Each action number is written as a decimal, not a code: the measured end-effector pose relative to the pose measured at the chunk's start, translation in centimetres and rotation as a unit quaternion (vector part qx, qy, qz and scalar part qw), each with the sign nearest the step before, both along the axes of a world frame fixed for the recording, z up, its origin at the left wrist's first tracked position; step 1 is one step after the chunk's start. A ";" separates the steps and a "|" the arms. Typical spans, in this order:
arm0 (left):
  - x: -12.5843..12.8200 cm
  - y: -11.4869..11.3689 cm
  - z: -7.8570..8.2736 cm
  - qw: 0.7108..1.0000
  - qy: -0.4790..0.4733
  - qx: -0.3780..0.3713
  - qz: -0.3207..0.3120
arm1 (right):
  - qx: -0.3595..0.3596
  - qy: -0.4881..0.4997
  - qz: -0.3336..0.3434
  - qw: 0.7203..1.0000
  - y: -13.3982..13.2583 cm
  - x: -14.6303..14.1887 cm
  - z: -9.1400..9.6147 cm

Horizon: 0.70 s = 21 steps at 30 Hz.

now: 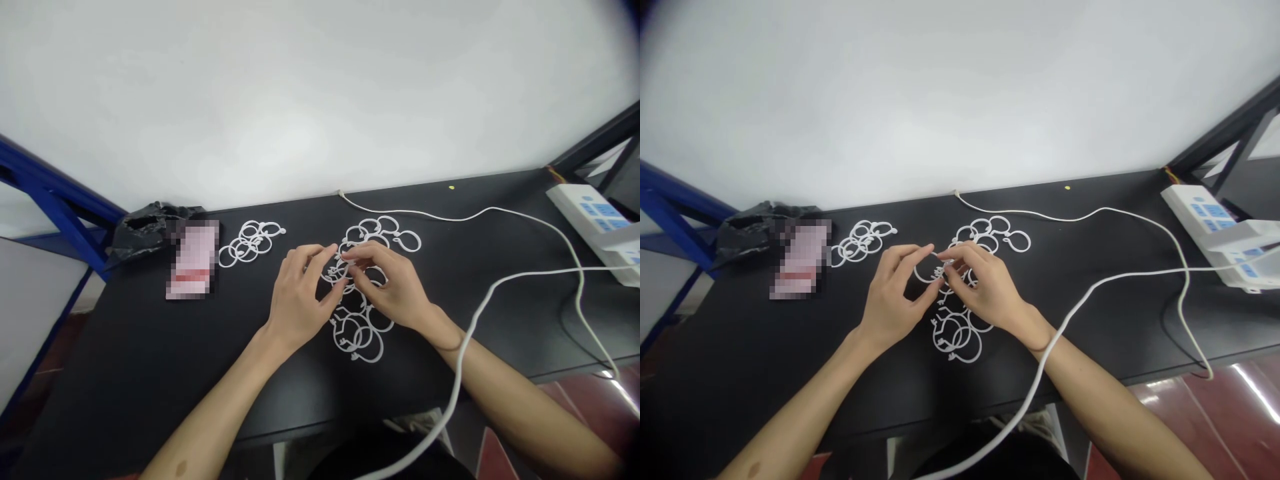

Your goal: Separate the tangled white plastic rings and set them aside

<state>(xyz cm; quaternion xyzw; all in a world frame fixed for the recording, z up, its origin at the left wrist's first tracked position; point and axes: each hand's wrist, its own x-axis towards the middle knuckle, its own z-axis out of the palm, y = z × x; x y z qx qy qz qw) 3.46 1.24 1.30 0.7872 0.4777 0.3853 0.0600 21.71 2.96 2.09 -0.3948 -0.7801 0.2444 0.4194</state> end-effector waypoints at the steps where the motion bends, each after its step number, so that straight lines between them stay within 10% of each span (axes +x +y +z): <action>1: 0.0 0.0 0.1 1.000 -0.006 -0.004 0.001 | 0.001 -0.003 -0.003 1.000 0.0 0.0 0.0; 21: -0.6 0.7 0.5 0.996 -0.055 -0.062 0.011 | -0.018 -0.006 -0.044 0.999 -0.1 -0.2 -0.4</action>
